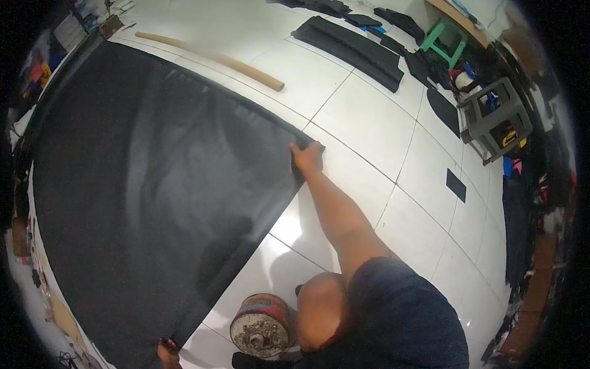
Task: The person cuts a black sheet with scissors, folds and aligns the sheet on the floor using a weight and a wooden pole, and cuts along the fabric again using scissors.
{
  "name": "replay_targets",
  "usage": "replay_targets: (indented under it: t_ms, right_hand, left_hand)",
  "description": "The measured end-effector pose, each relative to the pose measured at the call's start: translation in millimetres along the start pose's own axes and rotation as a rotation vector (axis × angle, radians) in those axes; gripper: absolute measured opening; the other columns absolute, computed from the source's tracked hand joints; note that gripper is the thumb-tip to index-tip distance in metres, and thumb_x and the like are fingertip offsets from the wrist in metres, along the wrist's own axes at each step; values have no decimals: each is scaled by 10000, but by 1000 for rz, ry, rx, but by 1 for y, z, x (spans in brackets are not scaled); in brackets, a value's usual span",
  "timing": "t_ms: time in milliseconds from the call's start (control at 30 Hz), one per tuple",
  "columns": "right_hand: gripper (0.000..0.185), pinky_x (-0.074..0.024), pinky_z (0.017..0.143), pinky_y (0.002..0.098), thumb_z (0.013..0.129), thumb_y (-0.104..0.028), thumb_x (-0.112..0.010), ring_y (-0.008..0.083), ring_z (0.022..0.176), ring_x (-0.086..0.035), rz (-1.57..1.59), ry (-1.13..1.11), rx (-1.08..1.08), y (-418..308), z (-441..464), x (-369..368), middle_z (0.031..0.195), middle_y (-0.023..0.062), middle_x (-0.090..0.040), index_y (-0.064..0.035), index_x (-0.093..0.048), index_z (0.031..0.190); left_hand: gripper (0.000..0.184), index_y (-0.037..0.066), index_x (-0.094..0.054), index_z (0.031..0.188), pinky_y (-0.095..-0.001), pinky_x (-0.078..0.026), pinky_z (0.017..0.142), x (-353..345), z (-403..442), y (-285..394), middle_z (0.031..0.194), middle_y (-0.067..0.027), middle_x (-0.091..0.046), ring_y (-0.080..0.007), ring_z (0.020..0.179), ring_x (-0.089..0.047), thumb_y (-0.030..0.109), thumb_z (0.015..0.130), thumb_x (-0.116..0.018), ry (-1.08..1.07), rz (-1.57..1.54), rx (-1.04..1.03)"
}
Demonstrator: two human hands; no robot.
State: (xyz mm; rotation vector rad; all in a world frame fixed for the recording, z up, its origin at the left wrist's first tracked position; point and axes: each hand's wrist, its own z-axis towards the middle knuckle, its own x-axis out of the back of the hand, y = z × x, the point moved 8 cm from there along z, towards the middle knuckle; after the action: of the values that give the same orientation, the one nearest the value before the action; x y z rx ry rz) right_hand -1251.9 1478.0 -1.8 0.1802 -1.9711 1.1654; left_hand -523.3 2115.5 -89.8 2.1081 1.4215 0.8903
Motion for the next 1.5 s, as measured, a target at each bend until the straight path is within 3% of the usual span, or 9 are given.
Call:
replay_targets:
  t_ms: [67, 333, 533, 633, 867, 933, 1167, 1233, 1500]
  right_hand:
    - [781, -444, 974, 396, 724, -519, -766, 344, 1178, -557, 7, -49, -56, 0, -3, 9, 1221, 229, -580, 28, -501, 1215]
    - [656, -500, 817, 380, 707, -439, -788, 298, 959, -635, -40, -58, 86, 12, 29, 1, 1061, 189, -645, 1, -556, 1135]
    - [503, -505, 817, 367, 729, -320, -789, 280, 946, -658, 124, 10, 40, 17, 29, 28, 1004, 193, -676, -14, -603, 1081]
    - [417, -510, 810, 374, 760, -314, -751, 296, 922, -669, -76, 26, 104, 28, 41, 23, 966, 179, -692, -12, -648, 1029]
    - [321, -512, 766, 379, 758, -322, -728, 307, 854, -672, -159, 102, 162, 40, 54, 23, 877, 174, -691, -27, -677, 877]
    - [317, -511, 752, 382, 759, -322, -727, 297, 827, -668, -155, 74, 150, 45, 58, 22, 845, 163, -687, -30, -659, 859]
    - [359, -511, 786, 380, 760, -294, -760, 284, 890, -662, -34, 143, 131, 44, 48, 35, 972, 152, -689, -56, -650, 1005]
    - [350, -513, 795, 376, 767, -273, -757, 272, 896, -666, -16, 17, 56, 46, 50, 31, 969, 146, -693, -64, -662, 1031]
    - [293, -514, 766, 360, 772, -278, -759, 251, 841, -673, -78, -42, 111, 54, 66, 27, 892, 121, -706, -62, -691, 958]
  left_hand:
    - [185, 86, -567, 1017, -299, -493, 571, 3, -12, -11, 725, -27, -562, -164, 653, -562, 254, 940, -570, 55, 11, 15]
    - [215, 51, -551, 974, -239, -334, 398, -21, -53, -18, 658, -9, -424, -131, 476, -368, 163, 978, -367, -234, 123, 145]
    - [206, 47, -526, 905, -319, -424, 533, -15, -44, -20, 748, -58, -466, -195, 611, -454, 159, 975, -367, -312, 181, -16]
    - [217, 47, -518, 892, -390, -469, 631, -15, -38, -16, 778, -76, -482, -246, 681, -485, 163, 981, -358, -299, 104, -94]
    - [241, 70, -515, 868, -327, -453, 577, -10, -56, -26, 711, -55, -491, -192, 631, -476, 224, 1013, -400, -115, -64, 154]
    - [155, 100, -540, 931, -290, -474, 568, 10, -6, -43, 688, -29, -528, -163, 636, -547, 254, 942, -551, -260, -69, 105]
    - [154, 111, -523, 894, -273, -451, 533, 16, -19, -45, 679, -34, -521, -166, 610, -532, 258, 941, -533, -123, -31, 104]
    - [158, 110, -517, 899, -276, -450, 519, 11, -15, -43, 681, -35, -521, -172, 595, -528, 262, 938, -536, -288, -71, 45]
    - [193, 93, -511, 878, -287, -467, 518, 7, -33, -42, 671, -46, -517, -187, 595, -542, 273, 944, -525, -211, 20, 94]
